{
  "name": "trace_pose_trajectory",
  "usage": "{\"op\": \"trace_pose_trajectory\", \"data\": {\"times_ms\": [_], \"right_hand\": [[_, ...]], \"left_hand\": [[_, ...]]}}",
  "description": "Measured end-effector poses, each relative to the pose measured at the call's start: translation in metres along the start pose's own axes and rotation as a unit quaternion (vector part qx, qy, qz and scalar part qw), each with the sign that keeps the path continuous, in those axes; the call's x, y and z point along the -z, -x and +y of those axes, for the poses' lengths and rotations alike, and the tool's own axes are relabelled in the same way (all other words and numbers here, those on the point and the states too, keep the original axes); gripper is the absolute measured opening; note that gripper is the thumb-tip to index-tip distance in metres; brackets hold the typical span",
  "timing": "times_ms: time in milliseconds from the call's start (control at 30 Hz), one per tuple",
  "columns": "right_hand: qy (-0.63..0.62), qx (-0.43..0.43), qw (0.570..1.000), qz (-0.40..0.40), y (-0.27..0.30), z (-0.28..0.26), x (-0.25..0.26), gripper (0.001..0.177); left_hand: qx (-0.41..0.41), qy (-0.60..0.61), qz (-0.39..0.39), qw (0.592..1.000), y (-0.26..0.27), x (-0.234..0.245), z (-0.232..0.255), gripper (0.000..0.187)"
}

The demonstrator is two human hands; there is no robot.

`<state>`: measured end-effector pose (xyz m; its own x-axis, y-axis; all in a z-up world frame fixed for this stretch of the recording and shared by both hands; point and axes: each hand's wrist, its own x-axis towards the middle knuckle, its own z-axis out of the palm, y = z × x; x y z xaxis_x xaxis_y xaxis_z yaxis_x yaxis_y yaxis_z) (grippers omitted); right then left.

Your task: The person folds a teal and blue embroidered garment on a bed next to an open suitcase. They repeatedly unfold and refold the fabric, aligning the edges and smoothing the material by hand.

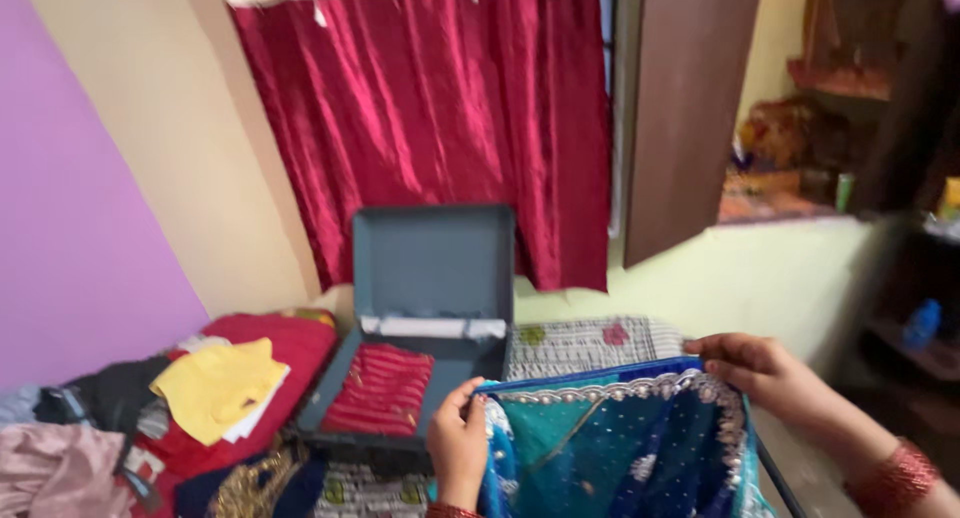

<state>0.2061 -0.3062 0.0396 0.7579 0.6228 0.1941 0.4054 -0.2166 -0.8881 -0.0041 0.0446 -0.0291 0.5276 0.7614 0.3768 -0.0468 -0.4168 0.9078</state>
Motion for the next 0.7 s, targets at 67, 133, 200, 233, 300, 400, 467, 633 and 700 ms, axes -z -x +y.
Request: {"op": "trace_pose_trajectory", "data": {"times_ms": [67,133,200,233,300,400,467,633,700], "right_hand": [[0.029,0.014,0.999,0.015,-0.021,-0.037,0.006,0.035],[0.067,0.039,0.996,0.038,-0.041,-0.078,0.008,0.033],[0.114,0.073,0.988,0.070,-0.055,-0.121,0.004,0.032],[0.127,0.087,0.985,0.082,-0.061,-0.145,0.002,0.030],[0.153,0.109,0.976,0.107,-0.071,-0.196,-0.003,0.027],[0.233,0.194,0.936,0.179,-0.075,-0.265,-0.012,0.022],[0.201,0.178,0.942,0.203,-0.071,-0.306,-0.015,0.022],[0.220,0.366,0.848,0.312,-0.068,-0.386,-0.007,0.021],[0.226,0.385,0.818,0.363,-0.066,-0.405,0.003,0.020]], "left_hand": [[0.002,0.016,0.009,1.000,-0.019,0.000,0.014,0.026],[-0.010,0.042,0.029,0.999,-0.041,0.004,0.032,0.027],[-0.099,0.084,0.092,0.987,-0.068,0.010,0.055,0.025],[-0.143,0.103,0.122,0.977,-0.081,0.015,0.068,0.024],[-0.177,0.134,0.152,0.963,-0.108,0.031,0.098,0.023],[-0.267,0.152,0.207,0.929,-0.143,0.061,0.147,0.022],[-0.327,0.145,0.239,0.903,-0.160,0.086,0.187,0.023],[-0.436,0.131,0.274,0.847,-0.175,0.136,0.285,0.023],[-0.478,0.128,0.285,0.821,-0.174,0.149,0.317,0.023]]}}
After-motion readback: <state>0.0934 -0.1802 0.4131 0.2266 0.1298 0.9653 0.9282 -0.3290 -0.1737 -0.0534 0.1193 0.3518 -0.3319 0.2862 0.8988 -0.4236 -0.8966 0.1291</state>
